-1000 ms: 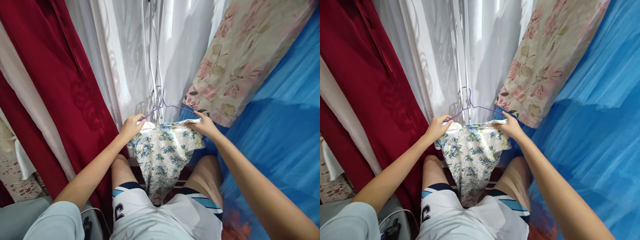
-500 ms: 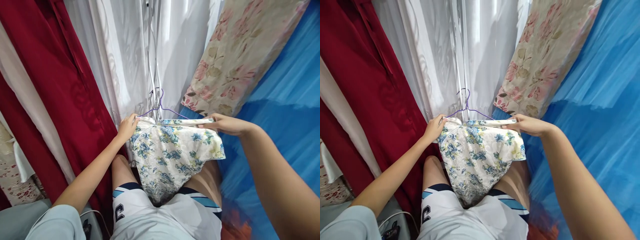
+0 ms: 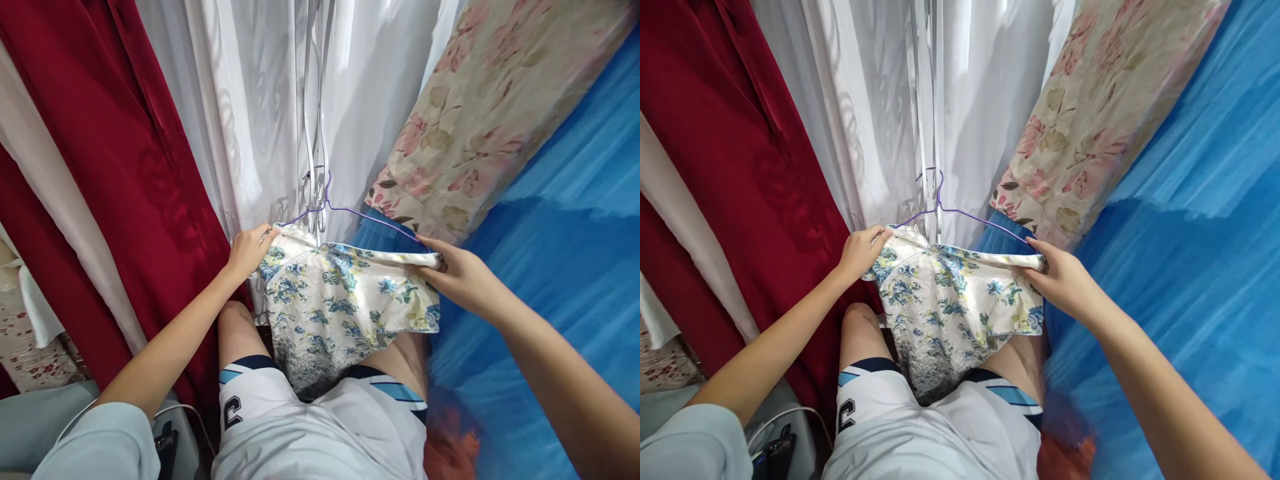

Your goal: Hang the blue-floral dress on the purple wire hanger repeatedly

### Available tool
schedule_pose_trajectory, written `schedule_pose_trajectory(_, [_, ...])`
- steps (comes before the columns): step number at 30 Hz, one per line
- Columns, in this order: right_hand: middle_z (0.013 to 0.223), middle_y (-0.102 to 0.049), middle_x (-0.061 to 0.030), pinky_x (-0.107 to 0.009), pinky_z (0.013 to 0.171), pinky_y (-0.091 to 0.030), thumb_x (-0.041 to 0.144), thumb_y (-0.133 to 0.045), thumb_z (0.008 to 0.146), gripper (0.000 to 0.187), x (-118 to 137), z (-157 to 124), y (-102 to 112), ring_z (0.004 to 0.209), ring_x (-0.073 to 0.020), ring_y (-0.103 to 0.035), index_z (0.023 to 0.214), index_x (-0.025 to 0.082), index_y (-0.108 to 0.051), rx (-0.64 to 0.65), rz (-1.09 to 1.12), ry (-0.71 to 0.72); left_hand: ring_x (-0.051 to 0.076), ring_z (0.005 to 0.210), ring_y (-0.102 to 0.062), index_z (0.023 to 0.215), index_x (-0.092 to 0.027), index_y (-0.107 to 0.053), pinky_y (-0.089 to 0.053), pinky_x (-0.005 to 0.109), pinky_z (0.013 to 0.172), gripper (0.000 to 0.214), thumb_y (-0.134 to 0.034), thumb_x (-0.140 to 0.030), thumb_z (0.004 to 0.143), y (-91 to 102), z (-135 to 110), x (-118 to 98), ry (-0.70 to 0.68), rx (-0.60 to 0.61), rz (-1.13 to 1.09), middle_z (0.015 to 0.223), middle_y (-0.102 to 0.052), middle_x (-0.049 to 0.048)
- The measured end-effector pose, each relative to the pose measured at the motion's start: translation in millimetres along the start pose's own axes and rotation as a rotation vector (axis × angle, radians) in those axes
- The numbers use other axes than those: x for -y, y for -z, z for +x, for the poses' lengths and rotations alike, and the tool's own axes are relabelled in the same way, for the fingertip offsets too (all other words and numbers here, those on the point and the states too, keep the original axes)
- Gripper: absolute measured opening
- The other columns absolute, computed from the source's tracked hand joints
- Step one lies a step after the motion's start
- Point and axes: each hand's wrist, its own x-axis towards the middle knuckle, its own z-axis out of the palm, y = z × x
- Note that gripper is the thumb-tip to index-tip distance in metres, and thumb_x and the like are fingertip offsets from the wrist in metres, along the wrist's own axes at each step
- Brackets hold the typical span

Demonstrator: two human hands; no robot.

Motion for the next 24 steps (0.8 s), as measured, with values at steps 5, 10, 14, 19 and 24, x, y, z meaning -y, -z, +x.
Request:
schedule_pose_trajectory(5, [0.095, -0.076, -0.0153, -0.035, 0.066, -0.049, 0.028, -0.056, 0.081, 0.041, -4.2, -10.8, -16.5, 0.081, -0.0321, -0.070, 0.118, 0.016, -0.069, -0.128, -0.186, 0.011, 0.019, 0.071, -0.063, 0.094, -0.021, -0.070, -0.035, 0.027, 0.063, 0.042, -0.042, -0.053, 0.097, 3.6, -5.9, -5.7, 0.009, -0.038, 0.006, 0.076, -0.069, 0.0045])
schedule_pose_trajectory(10, [0.089, -0.074, -0.0108, -0.032, 0.068, -0.048, 0.027, -0.059, 0.079, 0.049, -13.6, 2.7, -25.6, 0.079, -0.0280, -0.069, 0.128, 0.018, -0.056, -0.232, -0.107, -0.054, 0.014, 0.062, -0.056, 0.086, -0.020, -0.069, -0.034, 0.025, 0.061, 0.043, -0.043, -0.052, 0.097, 1.5, -6.9, -6.4, 0.006, -0.040, -0.064, 0.067, -0.063, 0.0013])
schedule_pose_trajectory(14, [0.102, -0.071, -0.0196, -0.034, 0.072, -0.046, 0.027, -0.061, 0.079, 0.071, -33.1, 18.2, -38.5, 0.090, -0.0313, -0.066, 0.143, 0.008, -0.039, -0.162, -0.128, -0.055, 0.013, 0.060, -0.053, 0.083, -0.020, -0.067, -0.034, 0.024, 0.060, 0.042, -0.044, -0.051, 0.096, -7.6, -9.2, -9.3, 0.001, -0.039, -0.099, 0.064, -0.060, 0.0002])
schedule_pose_trajectory(19, [0.093, -0.071, -0.0181, -0.033, 0.068, -0.044, 0.023, -0.056, 0.081, 0.056, -41.9, 32.2, -54.9, 0.080, -0.0281, -0.064, 0.134, 0.008, -0.048, -0.136, -0.100, -0.027, 0.013, 0.058, -0.049, 0.082, -0.020, -0.067, -0.033, 0.024, 0.060, 0.042, -0.043, -0.052, 0.096, -9.9, -10.4, -7.7, 0.004, -0.019, -0.107, 0.063, -0.057, -0.0006])
schedule_pose_trajectory(24, [0.083, -0.069, -0.0110, -0.031, 0.064, -0.041, 0.019, -0.054, 0.079, 0.022, -37.8, 18.4, -36.9, 0.071, -0.0234, -0.060, 0.099, 0.018, -0.061, -0.211, -0.066, 0.034, 0.013, 0.062, -0.047, 0.074, -0.018, -0.065, -0.032, 0.025, 0.061, 0.045, -0.046, -0.053, 0.093, -6.7, -2.6, 5.8, 0.085, -0.028, -0.161, 0.064, -0.056, -0.0005])
